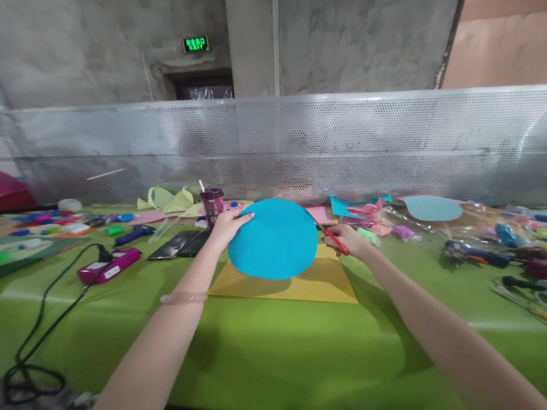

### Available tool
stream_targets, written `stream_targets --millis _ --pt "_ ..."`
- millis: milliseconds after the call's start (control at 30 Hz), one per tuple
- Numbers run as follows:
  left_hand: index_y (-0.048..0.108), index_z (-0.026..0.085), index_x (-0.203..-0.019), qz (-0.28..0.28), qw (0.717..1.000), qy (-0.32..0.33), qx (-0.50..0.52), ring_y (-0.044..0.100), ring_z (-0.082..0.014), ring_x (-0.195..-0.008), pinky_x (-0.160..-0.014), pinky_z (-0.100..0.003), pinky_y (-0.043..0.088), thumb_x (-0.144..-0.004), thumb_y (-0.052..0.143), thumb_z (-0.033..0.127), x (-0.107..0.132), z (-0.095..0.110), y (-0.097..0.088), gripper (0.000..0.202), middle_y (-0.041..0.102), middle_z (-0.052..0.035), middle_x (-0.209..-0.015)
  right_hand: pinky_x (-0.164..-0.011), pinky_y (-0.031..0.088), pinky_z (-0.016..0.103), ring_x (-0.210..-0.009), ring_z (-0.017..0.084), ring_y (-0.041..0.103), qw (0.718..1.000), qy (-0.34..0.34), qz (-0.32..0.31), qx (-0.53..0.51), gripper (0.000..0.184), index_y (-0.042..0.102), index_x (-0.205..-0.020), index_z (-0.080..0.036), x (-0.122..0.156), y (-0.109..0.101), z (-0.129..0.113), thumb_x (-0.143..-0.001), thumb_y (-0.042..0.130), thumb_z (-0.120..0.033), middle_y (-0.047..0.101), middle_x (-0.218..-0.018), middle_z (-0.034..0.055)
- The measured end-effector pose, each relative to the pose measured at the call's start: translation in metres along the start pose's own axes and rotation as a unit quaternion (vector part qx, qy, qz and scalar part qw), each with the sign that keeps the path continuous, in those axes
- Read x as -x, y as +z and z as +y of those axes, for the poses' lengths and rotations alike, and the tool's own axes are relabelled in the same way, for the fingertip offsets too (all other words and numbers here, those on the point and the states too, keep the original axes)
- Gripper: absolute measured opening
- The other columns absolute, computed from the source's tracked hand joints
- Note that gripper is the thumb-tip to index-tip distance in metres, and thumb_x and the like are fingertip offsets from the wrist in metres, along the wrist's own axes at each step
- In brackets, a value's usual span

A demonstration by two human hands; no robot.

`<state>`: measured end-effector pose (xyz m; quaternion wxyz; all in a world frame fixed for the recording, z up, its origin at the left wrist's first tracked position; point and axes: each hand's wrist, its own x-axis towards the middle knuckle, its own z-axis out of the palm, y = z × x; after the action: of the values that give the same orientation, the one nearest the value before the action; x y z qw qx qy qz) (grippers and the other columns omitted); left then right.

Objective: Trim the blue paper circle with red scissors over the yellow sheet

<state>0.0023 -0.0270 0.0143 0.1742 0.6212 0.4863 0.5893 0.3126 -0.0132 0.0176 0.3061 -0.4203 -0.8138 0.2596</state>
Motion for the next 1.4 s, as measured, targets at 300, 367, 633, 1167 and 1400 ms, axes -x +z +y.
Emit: stream_targets --millis 300,367,633,1167,1400 --pt "0.068 0.017 -0.082 -0.005 1.000 -0.004 -0.022 0.058 -0.0217 -0.078 -0.072 -0.031 0.042 -0.062 0.063 0.048 0.002 0.002 -0.001 0.038 0.067 -0.0041 -0.080 -0.037 0.040 0.020 -0.039 0.009 0.045 0.999 0.036 0.020 -0.022 0.018 0.046 -0.053 -0.017 0.004 0.000 -0.008 -0.064 0.053 -0.029 0.044 -0.044 -0.0026" --pt "0.068 0.016 -0.081 -0.007 0.999 0.002 -0.034 0.058 -0.0214 -0.077 -0.070 -0.031 0.042 -0.062 0.063 0.049 0.002 0.002 -0.001 0.038 0.066 -0.0041 -0.078 -0.037 0.040 0.020 -0.038 0.009 0.045 0.999 0.038 0.012 -0.029 0.018 0.047 -0.052 -0.016 0.005 -0.001 -0.010 -0.063 0.054 -0.028 0.045 -0.043 -0.0026" --pt "0.067 0.015 -0.075 -0.021 0.998 0.008 -0.064 0.056 -0.0213 -0.077 -0.068 -0.030 0.041 -0.064 0.061 0.049 0.000 0.000 0.001 0.036 0.064 -0.0037 -0.073 -0.038 0.040 0.020 -0.037 0.008 0.044 0.998 0.030 -0.025 -0.050 0.017 0.045 -0.051 -0.017 0.003 -0.001 -0.008 -0.063 0.053 -0.026 0.043 -0.041 -0.0039" --pt "0.066 0.016 -0.072 -0.015 0.998 0.010 -0.066 0.055 -0.0222 -0.081 -0.071 -0.031 0.041 -0.064 0.061 0.049 0.000 0.001 0.001 0.035 0.063 -0.0043 -0.075 -0.040 0.041 0.021 -0.039 0.008 0.044 0.999 0.013 -0.033 -0.039 0.018 0.044 -0.050 -0.017 0.003 0.000 -0.007 -0.063 0.052 -0.028 0.043 -0.044 -0.0039" --pt "0.067 0.016 -0.073 -0.017 0.998 0.007 -0.064 0.056 -0.0220 -0.080 -0.071 -0.031 0.042 -0.064 0.062 0.049 0.001 0.001 0.001 0.034 0.064 -0.0043 -0.075 -0.040 0.041 0.021 -0.039 0.008 0.044 0.999 0.010 -0.029 -0.024 0.018 0.044 -0.051 -0.017 0.002 0.000 -0.005 -0.063 0.051 -0.028 0.043 -0.045 -0.0039"
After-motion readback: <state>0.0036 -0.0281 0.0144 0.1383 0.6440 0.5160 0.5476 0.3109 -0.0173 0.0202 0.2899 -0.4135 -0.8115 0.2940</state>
